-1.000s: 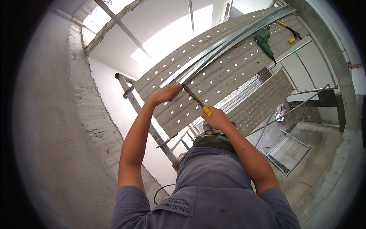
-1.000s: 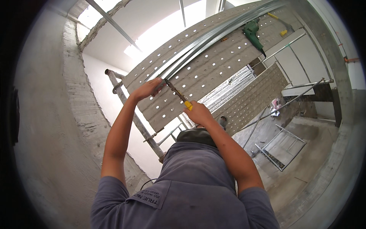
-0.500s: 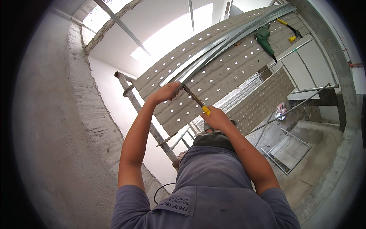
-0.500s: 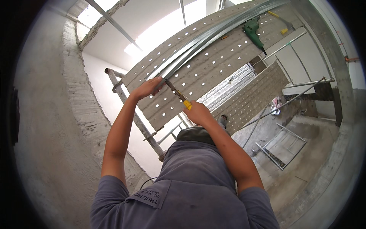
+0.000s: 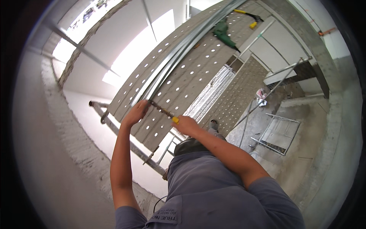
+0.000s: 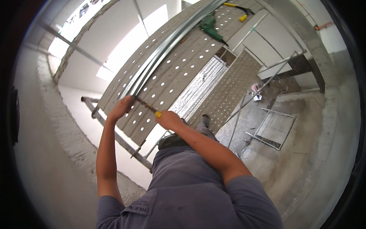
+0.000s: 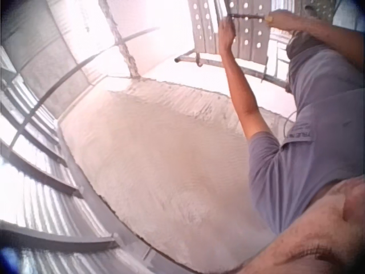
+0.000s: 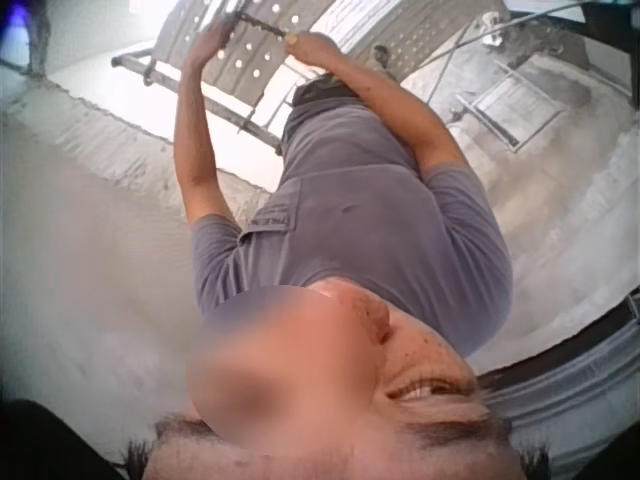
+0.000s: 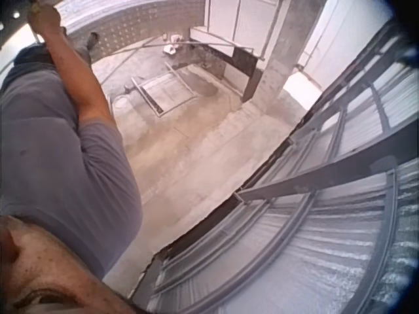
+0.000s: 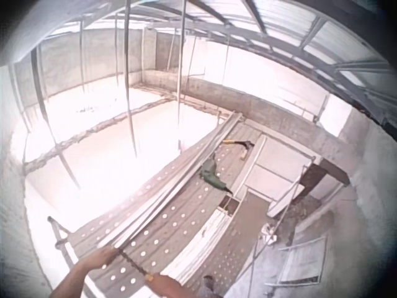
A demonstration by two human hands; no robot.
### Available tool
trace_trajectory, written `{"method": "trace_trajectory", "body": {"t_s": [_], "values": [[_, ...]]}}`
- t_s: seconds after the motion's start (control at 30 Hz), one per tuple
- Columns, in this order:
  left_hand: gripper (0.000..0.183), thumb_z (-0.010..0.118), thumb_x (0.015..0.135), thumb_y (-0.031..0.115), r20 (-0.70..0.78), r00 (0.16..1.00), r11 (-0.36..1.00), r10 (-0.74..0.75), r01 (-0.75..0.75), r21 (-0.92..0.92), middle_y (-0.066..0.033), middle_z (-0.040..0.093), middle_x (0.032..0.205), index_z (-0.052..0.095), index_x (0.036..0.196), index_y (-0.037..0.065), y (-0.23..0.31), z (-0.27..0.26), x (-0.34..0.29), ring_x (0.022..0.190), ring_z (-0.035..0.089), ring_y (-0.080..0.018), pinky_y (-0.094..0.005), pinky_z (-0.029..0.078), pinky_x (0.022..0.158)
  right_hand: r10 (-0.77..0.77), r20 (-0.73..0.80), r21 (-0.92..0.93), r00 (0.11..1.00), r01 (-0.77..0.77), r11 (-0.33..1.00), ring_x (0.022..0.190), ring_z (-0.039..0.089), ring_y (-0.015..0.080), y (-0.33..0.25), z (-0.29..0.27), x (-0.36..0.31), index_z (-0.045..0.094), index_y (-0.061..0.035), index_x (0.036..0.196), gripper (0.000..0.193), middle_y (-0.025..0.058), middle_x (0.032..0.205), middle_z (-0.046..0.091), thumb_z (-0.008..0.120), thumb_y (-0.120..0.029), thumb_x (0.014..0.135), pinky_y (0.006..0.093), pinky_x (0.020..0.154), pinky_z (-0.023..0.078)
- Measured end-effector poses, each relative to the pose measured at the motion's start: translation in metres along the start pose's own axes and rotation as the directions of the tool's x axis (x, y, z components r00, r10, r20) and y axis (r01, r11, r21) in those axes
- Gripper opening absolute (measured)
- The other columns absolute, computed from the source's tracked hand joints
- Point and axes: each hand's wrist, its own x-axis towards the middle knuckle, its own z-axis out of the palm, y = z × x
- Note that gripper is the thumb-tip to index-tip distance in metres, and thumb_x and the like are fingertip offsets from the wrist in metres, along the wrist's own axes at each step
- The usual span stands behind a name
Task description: The person stands on a scaffold and installs metal strips onto a perforated metal frame. They use pliers to secure the strips and a power drill to fasten them in place.
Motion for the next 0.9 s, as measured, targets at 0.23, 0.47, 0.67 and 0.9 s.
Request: {"method": "trace_trajectory", "body": {"t_s": [0.23,0.47,0.67,0.9], "values": [[0.042,0.039,0.109,0.042,-0.074,0.988,0.985,0.139,-0.129,0.118,0.0035,0.045,0.07,0.058,0.099,0.007,-0.022,0.004,0.004,0.057,0.041,-0.0074,-0.0261,0.035,0.051,-0.018,-0.016,0.068,1.0,0.019,0.998,0.093,0.069,0.0415,0.002,0.001,-0.005,0.066,0.0014,0.104,0.052,0.0256,0.095,0.071,0.067,-0.048,0.087,0.0492,0.082,0.055],[0.041,0.038,0.109,0.042,-0.05,0.996,0.996,0.081,-0.079,0.04,0.0023,0.048,0.071,0.056,0.097,0.007,-0.015,0.005,0.006,0.057,0.044,-0.0082,-0.0272,0.039,0.051,-0.033,-0.033,0.086,0.999,0.036,0.996,0.094,0.069,0.0416,0.019,0.012,0.008,0.066,-0.0026,0.105,0.048,0.0222,0.098,0.071,0.06,-0.048,0.091,0.0512,0.082,0.053],[0.046,0.036,0.109,0.042,-0.119,0.992,0.986,0.045,-0.025,0.164,-0.0058,0.061,0.079,0.06,0.1,0.003,-0.032,-0.019,0.017,0.068,0.059,-0.0154,-0.0319,0.048,0.062,-0.007,0.199,-0.085,0.98,0.024,0.996,0.092,0.071,0.0397,0.019,-0.034,-0.017,0.074,0.002,0.097,0.029,0.0237,0.096,0.072,0.061,-0.017,0.081,0.0489,0.08,0.056],[0.043,0.052,0.104,0.025,-0.337,0.886,0.859,0.318,-0.12,0.498,-0.021,0.056,0.132,0.05,0.135,-0.005,-0.039,-0.027,0.023,0.111,0.061,-0.031,-0.0418,0.048,0.096,0.25,-0.037,-0.125,0.967,-0.253,0.959,0.093,0.071,0.037,0.119,-0.106,-0.073,0.072,-0.0019,0.103,0.031,0.0205,0.101,0.073,0.065,-0.022,0.08,0.0501,0.078,0.057]]}}
